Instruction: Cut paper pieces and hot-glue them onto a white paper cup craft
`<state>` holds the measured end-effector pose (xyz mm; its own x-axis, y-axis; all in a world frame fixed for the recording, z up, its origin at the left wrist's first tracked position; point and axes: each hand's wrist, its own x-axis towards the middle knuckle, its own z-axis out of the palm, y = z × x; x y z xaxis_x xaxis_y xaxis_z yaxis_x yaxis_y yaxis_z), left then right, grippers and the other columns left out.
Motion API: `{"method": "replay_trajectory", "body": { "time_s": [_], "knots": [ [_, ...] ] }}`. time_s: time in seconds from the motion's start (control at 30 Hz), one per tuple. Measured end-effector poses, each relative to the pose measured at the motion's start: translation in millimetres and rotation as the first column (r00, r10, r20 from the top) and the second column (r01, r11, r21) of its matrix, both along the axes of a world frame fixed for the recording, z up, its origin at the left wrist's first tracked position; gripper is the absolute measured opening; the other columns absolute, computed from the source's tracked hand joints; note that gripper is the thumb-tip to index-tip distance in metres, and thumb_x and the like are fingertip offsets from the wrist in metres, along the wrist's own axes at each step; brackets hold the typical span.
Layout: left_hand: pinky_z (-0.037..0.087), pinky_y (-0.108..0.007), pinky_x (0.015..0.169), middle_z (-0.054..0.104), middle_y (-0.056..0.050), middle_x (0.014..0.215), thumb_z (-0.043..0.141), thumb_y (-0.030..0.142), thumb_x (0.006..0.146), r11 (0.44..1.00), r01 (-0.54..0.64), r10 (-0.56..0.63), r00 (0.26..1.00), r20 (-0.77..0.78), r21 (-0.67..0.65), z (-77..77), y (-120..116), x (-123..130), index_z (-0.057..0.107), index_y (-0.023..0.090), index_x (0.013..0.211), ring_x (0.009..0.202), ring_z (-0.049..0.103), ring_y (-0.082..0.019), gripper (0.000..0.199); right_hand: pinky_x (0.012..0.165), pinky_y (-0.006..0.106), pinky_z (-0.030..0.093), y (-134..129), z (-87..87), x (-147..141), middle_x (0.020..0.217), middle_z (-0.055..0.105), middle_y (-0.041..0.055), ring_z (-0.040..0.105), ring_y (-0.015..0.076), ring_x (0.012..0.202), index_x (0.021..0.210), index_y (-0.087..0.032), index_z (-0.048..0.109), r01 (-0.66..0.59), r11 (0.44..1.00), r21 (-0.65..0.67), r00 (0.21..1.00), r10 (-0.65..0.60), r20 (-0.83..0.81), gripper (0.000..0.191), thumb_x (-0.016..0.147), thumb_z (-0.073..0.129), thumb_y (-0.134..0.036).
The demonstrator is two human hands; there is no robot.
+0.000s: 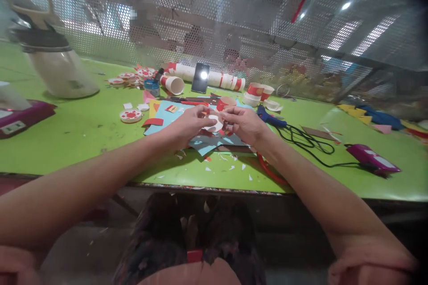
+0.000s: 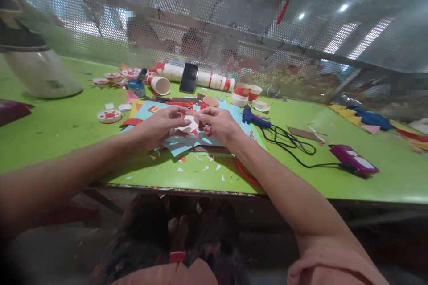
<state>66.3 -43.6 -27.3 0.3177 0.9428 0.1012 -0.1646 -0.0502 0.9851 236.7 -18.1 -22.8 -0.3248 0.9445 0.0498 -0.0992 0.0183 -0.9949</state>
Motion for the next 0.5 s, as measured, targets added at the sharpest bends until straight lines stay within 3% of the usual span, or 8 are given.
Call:
{"method": "replay_trajectory", "body": {
  "time_s": [0.23, 0.37, 0.5],
  "knots": [
    [0.047, -0.025, 0.057, 0.058, -0.001, 0.076, 0.058, 0.01, 0.07, 0.974, -0.155, 0.179, 0.974, -0.142, 0.163, -1.8, 0.3, 4.6, 0.056, 0.014, 0.086, 0.061, 0.054, -0.01, 0.016, 0.06, 0.028, 0.045, 2.5, 0.6, 2.2, 0.07, 0.059, -0.0008, 0.055, 0.0099, 0.059, 0.074, -0.016, 0.06, -0.044, 0.999, 0.003, 0.999, 0.044, 0.014, 0.012, 0.069, 0.07, -0.022],
    [0.041, -0.021, 0.052, 0.056, 0.002, 0.066, 0.058, 0.016, 0.071, 0.976, -0.131, 0.16, 0.974, -0.162, 0.176, -1.5, 0.1, 1.0, 0.059, 0.014, 0.078, 0.052, 0.048, -0.007, 0.007, 0.057, 0.027, 0.044, 0.6, 1.3, 4.4, 0.069, 0.063, 0.0015, 0.058, 0.0113, 0.058, 0.076, -0.014, 0.063, -0.102, 0.995, -0.004, 0.993, 0.102, 0.065, 0.015, 0.069, 0.072, -0.024],
    [0.036, -0.019, 0.048, 0.051, 0.005, 0.056, 0.057, 0.02, 0.07, 0.982, -0.113, 0.144, 0.968, -0.204, 0.154, 2.4, -2.4, -2.4, 0.059, 0.015, 0.072, 0.048, 0.043, -0.007, 0.006, 0.063, 0.029, 0.047, -2.8, 5.5, 6.0, 0.072, 0.065, 0.0025, 0.059, 0.012, 0.062, 0.081, -0.014, 0.065, -0.082, 0.989, 0.122, 0.985, 0.062, 0.164, 0.02, 0.07, 0.072, -0.029]
  ]
}}
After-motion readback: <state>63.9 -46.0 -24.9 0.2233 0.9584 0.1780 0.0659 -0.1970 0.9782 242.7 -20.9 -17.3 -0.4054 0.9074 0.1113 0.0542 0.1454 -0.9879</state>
